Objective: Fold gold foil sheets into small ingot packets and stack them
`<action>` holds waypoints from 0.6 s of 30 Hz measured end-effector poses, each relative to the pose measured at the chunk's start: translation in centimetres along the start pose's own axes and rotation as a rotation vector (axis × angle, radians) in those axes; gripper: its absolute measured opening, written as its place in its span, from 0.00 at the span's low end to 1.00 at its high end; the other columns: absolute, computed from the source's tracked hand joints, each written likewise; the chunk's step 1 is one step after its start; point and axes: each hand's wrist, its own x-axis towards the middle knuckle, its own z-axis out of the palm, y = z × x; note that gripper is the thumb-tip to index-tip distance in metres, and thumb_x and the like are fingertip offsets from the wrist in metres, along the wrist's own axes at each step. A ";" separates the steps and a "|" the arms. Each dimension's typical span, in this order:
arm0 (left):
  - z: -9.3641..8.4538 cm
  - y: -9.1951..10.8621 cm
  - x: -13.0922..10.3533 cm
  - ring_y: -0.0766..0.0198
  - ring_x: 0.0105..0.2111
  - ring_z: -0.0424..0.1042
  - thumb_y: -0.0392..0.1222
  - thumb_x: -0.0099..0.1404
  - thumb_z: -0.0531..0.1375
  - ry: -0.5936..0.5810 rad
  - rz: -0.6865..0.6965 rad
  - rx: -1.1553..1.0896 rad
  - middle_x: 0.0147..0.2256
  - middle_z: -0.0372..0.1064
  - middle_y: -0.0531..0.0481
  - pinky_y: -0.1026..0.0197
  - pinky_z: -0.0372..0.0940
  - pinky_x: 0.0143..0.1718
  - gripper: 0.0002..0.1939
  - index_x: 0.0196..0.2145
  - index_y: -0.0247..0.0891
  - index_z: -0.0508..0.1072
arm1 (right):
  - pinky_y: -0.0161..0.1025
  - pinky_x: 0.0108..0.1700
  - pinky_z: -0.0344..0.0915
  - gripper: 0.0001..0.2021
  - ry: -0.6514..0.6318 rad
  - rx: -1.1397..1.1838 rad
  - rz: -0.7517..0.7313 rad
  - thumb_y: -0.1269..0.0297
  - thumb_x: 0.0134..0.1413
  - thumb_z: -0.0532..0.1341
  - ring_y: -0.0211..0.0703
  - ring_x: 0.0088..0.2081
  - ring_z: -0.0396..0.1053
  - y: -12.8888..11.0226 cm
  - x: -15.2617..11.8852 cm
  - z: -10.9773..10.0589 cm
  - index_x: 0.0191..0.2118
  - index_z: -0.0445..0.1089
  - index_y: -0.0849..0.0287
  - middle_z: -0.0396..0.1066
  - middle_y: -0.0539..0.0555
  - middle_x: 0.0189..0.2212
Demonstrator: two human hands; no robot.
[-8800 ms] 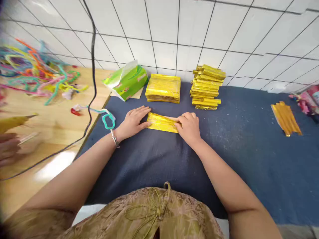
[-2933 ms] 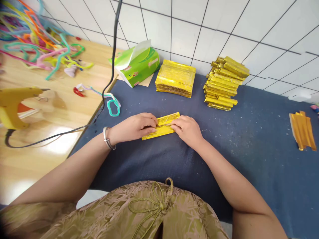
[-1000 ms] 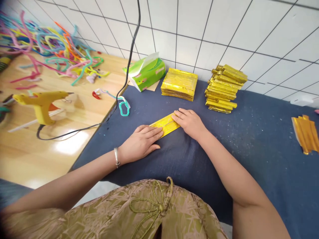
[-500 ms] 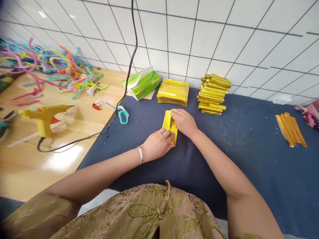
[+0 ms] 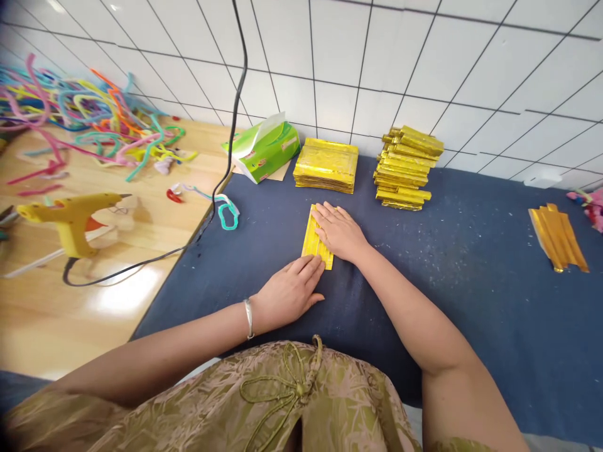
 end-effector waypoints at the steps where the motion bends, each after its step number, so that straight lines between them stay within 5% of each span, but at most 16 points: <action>1: 0.1 0.0 -0.5 0.48 0.59 0.54 0.53 0.68 0.50 0.013 0.010 -0.026 0.59 0.56 0.33 0.50 0.56 0.58 0.31 0.59 0.24 0.59 | 0.51 0.66 0.42 0.26 0.000 0.000 -0.001 0.57 0.65 0.42 0.47 0.67 0.41 0.0 -0.1 0.0 0.65 0.50 0.57 0.46 0.53 0.66; 7: -0.7 -3.5 -1.4 0.63 0.47 0.69 0.41 0.70 0.50 0.244 0.153 -0.346 0.47 0.71 0.44 0.58 0.66 0.51 0.15 0.49 0.35 0.70 | 0.50 0.66 0.41 0.27 0.012 -0.006 -0.011 0.55 0.64 0.42 0.46 0.67 0.41 -0.1 -0.2 0.1 0.65 0.50 0.58 0.46 0.53 0.66; 13: -2.0 -8.2 2.7 0.64 0.44 0.69 0.34 0.67 0.52 0.494 0.200 -0.386 0.43 0.71 0.45 0.58 0.66 0.47 0.11 0.43 0.37 0.73 | 0.49 0.66 0.41 0.26 -0.001 -0.004 -0.007 0.56 0.64 0.42 0.45 0.67 0.41 -0.2 -0.3 -0.1 0.65 0.51 0.58 0.46 0.53 0.66; 15: -1.6 -8.6 4.2 0.64 0.44 0.68 0.33 0.67 0.51 0.463 0.252 -0.377 0.42 0.71 0.45 0.58 0.65 0.48 0.12 0.42 0.37 0.73 | 0.50 0.66 0.41 0.26 -0.006 0.007 -0.012 0.56 0.64 0.42 0.45 0.67 0.40 -0.2 -0.5 -0.3 0.65 0.50 0.57 0.46 0.52 0.66; 18: -0.3 -8.3 5.7 0.63 0.45 0.68 0.30 0.66 0.50 0.264 0.465 -0.359 0.40 0.71 0.45 0.57 0.64 0.50 0.13 0.40 0.36 0.73 | 0.49 0.66 0.40 0.26 -0.010 0.022 -0.021 0.59 0.64 0.43 0.44 0.67 0.40 -0.1 -0.6 -0.5 0.65 0.50 0.57 0.45 0.53 0.66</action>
